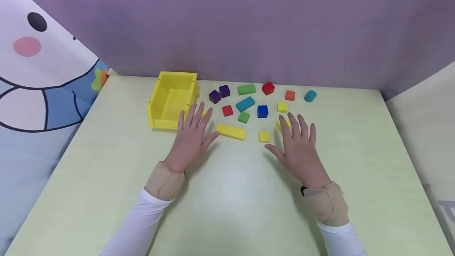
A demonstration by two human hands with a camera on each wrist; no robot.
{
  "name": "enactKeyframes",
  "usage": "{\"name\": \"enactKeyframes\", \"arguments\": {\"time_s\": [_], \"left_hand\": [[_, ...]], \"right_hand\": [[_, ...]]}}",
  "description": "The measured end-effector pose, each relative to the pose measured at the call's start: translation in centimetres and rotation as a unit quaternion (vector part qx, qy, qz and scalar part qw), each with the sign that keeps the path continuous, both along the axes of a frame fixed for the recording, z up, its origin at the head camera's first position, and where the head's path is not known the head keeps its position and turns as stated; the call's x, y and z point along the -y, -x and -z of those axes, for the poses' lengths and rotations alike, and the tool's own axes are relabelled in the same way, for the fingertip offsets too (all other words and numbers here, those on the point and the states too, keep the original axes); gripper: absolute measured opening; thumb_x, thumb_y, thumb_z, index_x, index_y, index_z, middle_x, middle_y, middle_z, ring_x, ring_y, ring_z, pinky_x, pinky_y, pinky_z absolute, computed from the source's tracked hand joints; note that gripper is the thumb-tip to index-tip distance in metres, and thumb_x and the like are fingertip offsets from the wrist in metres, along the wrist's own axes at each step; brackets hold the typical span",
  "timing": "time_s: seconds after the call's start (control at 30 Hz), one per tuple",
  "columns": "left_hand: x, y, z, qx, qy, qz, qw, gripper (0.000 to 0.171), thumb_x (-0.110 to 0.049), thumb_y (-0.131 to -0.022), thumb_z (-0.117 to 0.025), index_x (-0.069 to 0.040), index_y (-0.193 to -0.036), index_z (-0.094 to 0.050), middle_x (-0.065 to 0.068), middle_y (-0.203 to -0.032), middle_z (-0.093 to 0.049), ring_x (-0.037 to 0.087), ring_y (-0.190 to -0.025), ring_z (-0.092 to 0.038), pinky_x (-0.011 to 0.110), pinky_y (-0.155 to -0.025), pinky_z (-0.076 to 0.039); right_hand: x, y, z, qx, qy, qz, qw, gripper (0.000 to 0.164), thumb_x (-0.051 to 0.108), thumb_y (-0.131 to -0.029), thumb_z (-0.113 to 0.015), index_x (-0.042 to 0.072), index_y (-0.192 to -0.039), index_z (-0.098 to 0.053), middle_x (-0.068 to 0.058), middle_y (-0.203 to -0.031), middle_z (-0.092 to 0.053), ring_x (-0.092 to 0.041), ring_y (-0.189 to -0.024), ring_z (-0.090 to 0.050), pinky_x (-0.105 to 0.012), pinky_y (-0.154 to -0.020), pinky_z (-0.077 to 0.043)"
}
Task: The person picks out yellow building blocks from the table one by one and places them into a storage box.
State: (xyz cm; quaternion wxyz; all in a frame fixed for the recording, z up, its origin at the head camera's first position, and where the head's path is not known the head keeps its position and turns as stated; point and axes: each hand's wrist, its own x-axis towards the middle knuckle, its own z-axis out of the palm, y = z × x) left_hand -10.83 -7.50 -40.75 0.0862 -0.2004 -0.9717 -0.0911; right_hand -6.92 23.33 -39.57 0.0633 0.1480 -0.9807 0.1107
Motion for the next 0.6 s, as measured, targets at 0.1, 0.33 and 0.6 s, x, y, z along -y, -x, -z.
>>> {"name": "enactKeyframes", "arguments": {"time_s": [0.1,0.33,0.6], "left_hand": [[0.4,0.2,-0.3,0.002,-0.002,-0.012,0.9999,0.073,-0.062,-0.091,-0.021,-0.021,-0.149,-0.007,0.006,-0.155,-0.001,0.025,-0.141,0.009,0.049,-0.108,0.008],[1.8,1.1,-1.3,0.014,-0.028,-0.028,0.9991,0.073,-0.063,-0.091,-0.02,-0.022,-0.149,-0.001,0.005,-0.155,0.003,0.025,-0.141,0.01,0.048,-0.107,0.01],[5.3,2.7,-1.8,0.006,-0.059,-0.066,0.9961,0.073,-0.061,-0.092,-0.02,-0.02,-0.149,-0.002,0.005,-0.155,-0.001,0.023,-0.141,0.009,0.047,-0.108,0.007]], "right_hand": [[0.0,-0.2,-0.2,0.015,0.007,0.012,1.0,0.089,0.06,-0.084,-0.049,0.013,-0.148,-0.01,-0.022,-0.148,-0.015,-0.045,-0.135,-0.009,-0.066,-0.1,-0.001],[0.1,-0.2,-0.1,0.017,0.014,0.006,1.0,0.085,0.06,-0.084,-0.047,0.017,-0.149,-0.012,-0.02,-0.149,-0.016,-0.044,-0.135,-0.01,-0.064,-0.102,-0.006],[0.4,-0.1,0.4,0.009,0.015,-0.023,1.0,0.074,0.046,-0.086,-0.055,0.013,-0.145,-0.026,-0.024,-0.144,-0.024,-0.049,-0.129,-0.022,-0.062,-0.099,-0.019]]}}
